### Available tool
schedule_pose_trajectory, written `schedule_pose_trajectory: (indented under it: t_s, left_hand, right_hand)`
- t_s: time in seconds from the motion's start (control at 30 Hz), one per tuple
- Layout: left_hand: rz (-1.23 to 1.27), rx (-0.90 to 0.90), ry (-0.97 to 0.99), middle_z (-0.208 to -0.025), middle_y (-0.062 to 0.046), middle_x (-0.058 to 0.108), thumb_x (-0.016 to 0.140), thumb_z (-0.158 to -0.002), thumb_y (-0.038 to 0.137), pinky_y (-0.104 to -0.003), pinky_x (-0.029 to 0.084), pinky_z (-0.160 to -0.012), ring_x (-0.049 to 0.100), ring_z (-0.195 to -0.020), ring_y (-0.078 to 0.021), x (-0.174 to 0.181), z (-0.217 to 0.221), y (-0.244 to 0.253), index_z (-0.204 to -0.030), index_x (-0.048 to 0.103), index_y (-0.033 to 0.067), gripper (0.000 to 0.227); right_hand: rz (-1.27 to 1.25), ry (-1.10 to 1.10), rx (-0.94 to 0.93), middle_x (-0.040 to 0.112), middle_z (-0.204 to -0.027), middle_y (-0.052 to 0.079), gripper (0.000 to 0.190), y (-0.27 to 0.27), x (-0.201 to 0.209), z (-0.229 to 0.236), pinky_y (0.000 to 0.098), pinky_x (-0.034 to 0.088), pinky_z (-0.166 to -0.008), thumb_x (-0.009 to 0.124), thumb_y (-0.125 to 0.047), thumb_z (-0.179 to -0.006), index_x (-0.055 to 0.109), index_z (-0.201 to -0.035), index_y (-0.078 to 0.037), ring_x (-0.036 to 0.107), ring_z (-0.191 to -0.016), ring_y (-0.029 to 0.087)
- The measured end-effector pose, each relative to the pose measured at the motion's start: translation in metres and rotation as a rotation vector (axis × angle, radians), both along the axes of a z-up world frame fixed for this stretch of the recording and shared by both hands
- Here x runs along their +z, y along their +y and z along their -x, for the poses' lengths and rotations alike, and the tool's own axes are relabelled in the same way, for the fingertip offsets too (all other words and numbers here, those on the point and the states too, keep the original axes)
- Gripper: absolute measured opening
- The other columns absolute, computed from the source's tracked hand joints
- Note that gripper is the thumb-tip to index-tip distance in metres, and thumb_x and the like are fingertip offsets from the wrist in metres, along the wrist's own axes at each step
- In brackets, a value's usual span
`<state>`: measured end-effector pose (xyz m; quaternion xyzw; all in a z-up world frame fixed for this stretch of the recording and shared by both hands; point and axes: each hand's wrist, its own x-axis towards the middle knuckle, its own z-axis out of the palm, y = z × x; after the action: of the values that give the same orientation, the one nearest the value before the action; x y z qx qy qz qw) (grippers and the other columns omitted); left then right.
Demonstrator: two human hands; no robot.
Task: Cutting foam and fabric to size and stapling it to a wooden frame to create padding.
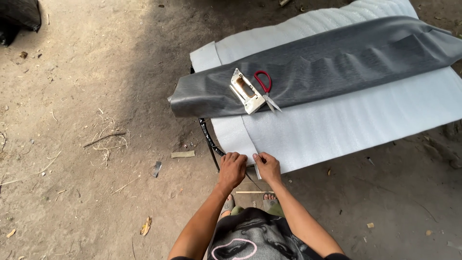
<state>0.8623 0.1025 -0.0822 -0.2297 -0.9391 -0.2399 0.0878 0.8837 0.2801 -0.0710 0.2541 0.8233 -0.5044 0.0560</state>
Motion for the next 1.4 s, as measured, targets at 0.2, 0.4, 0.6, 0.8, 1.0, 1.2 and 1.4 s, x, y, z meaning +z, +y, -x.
schedule_pose_trajectory:
  t_s: [0.2, 0.4, 0.6, 0.8, 1.0, 1.2, 1.4]
  left_hand:
    - [-0.478, 0.592, -0.092, -0.116, -0.022, 0.056, 0.08, -0.092, 0.033, -0.054, 0.044, -0.105, 0.056, -0.116, -0.0457, 0.028, 0.057, -0.002, -0.136, 0.054, -0.0002, 0.061]
    - [-0.8, 0.794, -0.803, -0.137, -0.026, 0.065, 0.084, -0.087, 0.05, -0.052, 0.054, -0.103, 0.065, -0.128, -0.0397, 0.041, 0.111, -0.022, -0.153, 0.048, 0.0016, 0.09]
    - [-0.952, 0.743, -0.82, -0.116, -0.022, 0.076, 0.078, -0.095, 0.035, -0.046, 0.057, -0.087, 0.073, -0.11, -0.0357, -0.009, 0.121, -0.014, -0.131, 0.071, 0.0037, 0.048]
    - [-0.963, 0.628, -0.882, -0.119, -0.022, 0.074, 0.072, -0.099, 0.029, -0.044, 0.055, -0.088, 0.069, -0.111, -0.0308, 0.016, 0.113, -0.026, -0.129, 0.071, 0.0008, 0.041]
    - [-0.586, 0.481, -0.786, -0.124, -0.028, 0.071, 0.069, -0.101, 0.039, -0.054, 0.058, -0.096, 0.069, -0.12, -0.0431, 0.032, 0.117, -0.063, -0.133, 0.066, -0.002, 0.052]
    - [-0.304, 0.394, -0.331, -0.107, -0.015, 0.066, 0.065, -0.103, 0.026, -0.048, 0.053, -0.093, 0.068, -0.106, -0.0378, 0.089, 0.145, -0.089, -0.122, 0.07, 0.0041, 0.03]
    - [-0.079, -0.003, 0.008, -0.109, -0.014, 0.067, 0.057, -0.102, 0.013, -0.047, 0.047, -0.086, 0.057, -0.099, -0.037, 0.11, 0.28, -0.098, -0.118, 0.071, 0.0089, 0.021]
  right_hand:
    - [-0.091, -0.013, 0.074, 0.076, -0.077, 0.01, 0.028, 0.0, 0.048, 0.001, 0.0424, 0.057, -0.073, 0.076, -0.042, -0.09, 0.077, -0.08, -0.016, 0.075, -0.085, 0.033]
    - [-0.168, 0.221, 0.111, 0.075, -0.101, 0.018, 0.045, -0.02, 0.077, 0.041, 0.0491, 0.06, -0.083, 0.08, -0.038, -0.089, 0.073, -0.121, -0.008, 0.075, -0.096, 0.037]
    - [-0.368, 0.089, 0.159, 0.074, -0.088, 0.009, 0.036, -0.035, 0.071, 0.086, 0.0482, 0.06, -0.082, 0.07, -0.048, -0.096, 0.076, -0.098, -0.012, 0.076, -0.094, 0.034]
    - [-0.35, 0.149, 0.105, 0.066, -0.079, 0.01, 0.03, -0.035, 0.044, 0.092, 0.0467, 0.057, -0.077, 0.069, -0.04, -0.098, 0.067, -0.086, -0.012, 0.073, -0.086, 0.036]
    - [-0.325, 0.184, 0.066, 0.062, -0.078, 0.011, 0.03, -0.038, 0.037, 0.094, 0.0477, 0.056, -0.076, 0.068, -0.036, -0.101, 0.063, -0.085, -0.011, 0.072, -0.085, 0.038]
    - [-0.358, 0.158, 0.085, 0.065, -0.084, 0.013, 0.029, -0.039, 0.052, 0.085, 0.0475, 0.058, -0.074, 0.066, -0.039, -0.102, 0.061, -0.093, -0.012, 0.074, -0.086, 0.038]
    - [-0.536, 0.181, 0.094, 0.058, -0.084, 0.005, 0.02, -0.049, 0.051, 0.087, 0.0471, 0.043, -0.051, 0.065, -0.033, -0.102, 0.051, -0.099, -0.019, 0.058, -0.065, 0.031]
